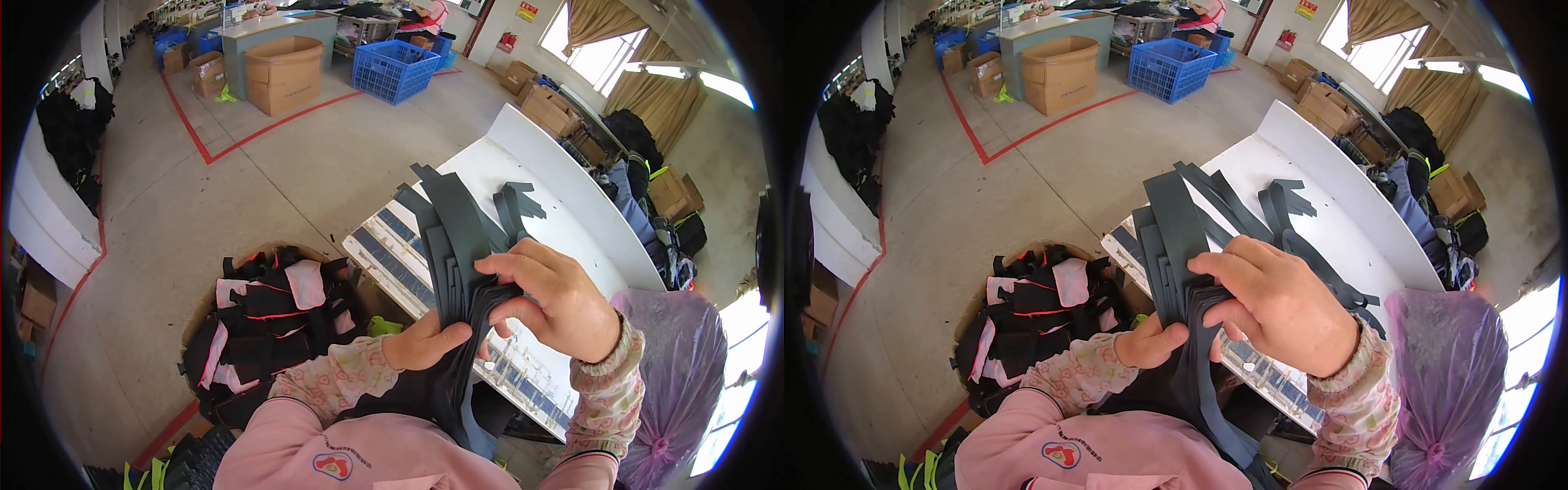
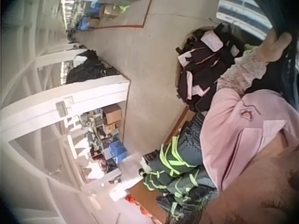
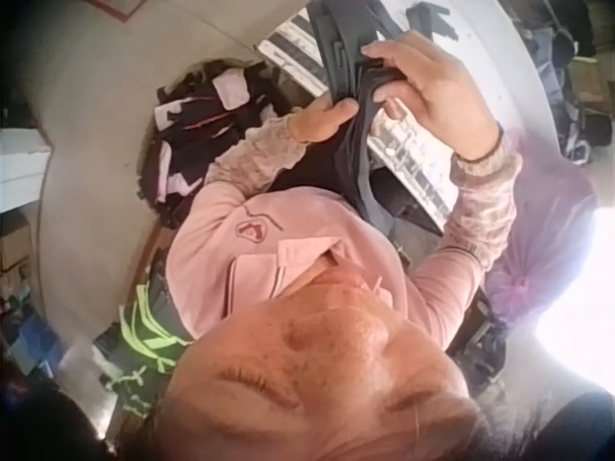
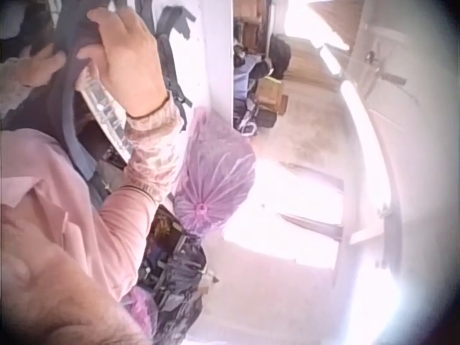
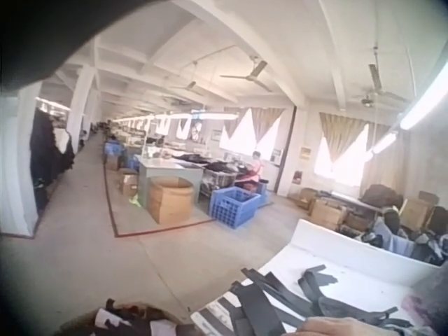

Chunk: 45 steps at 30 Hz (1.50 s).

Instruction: Organizing and counting black fabric straps at a factory workstation.

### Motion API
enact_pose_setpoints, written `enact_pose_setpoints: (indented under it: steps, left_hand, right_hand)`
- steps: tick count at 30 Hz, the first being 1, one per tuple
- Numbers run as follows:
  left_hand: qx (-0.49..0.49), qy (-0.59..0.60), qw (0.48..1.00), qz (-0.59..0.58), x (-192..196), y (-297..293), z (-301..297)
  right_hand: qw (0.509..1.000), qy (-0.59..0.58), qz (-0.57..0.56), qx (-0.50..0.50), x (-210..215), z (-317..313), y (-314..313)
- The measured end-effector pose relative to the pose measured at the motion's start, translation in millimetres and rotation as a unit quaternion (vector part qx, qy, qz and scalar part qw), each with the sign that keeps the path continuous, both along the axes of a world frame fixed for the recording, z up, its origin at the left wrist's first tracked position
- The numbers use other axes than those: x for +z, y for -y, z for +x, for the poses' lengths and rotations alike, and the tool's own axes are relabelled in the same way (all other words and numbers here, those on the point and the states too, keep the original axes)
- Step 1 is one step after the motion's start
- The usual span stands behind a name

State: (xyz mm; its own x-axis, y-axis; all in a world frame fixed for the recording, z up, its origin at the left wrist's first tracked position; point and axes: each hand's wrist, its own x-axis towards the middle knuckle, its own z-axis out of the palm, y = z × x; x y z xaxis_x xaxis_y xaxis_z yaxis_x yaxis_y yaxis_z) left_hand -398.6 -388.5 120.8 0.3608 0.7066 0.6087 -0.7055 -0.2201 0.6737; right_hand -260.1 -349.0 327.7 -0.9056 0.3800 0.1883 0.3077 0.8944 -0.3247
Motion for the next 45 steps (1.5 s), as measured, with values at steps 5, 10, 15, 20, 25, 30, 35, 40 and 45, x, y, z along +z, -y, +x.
enact_pose_setpoints:
  steps: [5, 10, 15, 20, 25, 30, 35, 40, 45]
  left_hand:
    - [0.012, 0.028, 1.0, -0.005, -1.6, 4.4, -1.4]
    - [0.022, -0.007, 0.999, -0.023, -2.7, 3.9, -3.8]
    - [0.031, 0.015, 0.998, -0.043, -3.4, 2.9, -2.6]
    - [0.025, 0.045, 0.995, -0.088, -9.6, 3.9, 1.2]
    - [0.029, 0.003, 0.997, -0.067, -12.9, 3.2, 2.9]
    - [-0.003, 0.02, 0.996, -0.092, -19.7, 4.1, 2.1]
    - [0.087, 0.11, 0.973, -0.184, -11.7, -1.9, 0.0]
    - [0.091, 0.077, 0.988, -0.097, 5.4, -9.2, -11.9]
    - [0.12, 0.086, 0.985, -0.085, 9.2, -4.2, -6.5]
  right_hand:
    - [1.0, -0.009, -0.029, 0.002, -5.7, 2.2, 2.7]
    - [0.997, -0.054, -0.048, -0.006, -11.9, 8.6, -7.4]
    - [0.993, -0.112, -0.022, -0.029, -22.6, 9.3, -3.4]
    - [0.984, -0.157, -0.069, -0.051, -33.6, 10.9, -2.5]
    - [0.972, -0.127, -0.198, 0.013, -33.3, 8.0, -6.7]
    - [0.979, -0.102, -0.177, -0.01, -28.2, 15.9, -5.9]
    - [0.97, -0.026, -0.24, 0.02, -13.5, 27.9, -9.0]
    - [0.964, 0.044, -0.259, 0.041, -46.2, 23.3, -6.4]
    - [0.971, 0.042, -0.236, -0.005, -73.9, 26.1, 2.4]
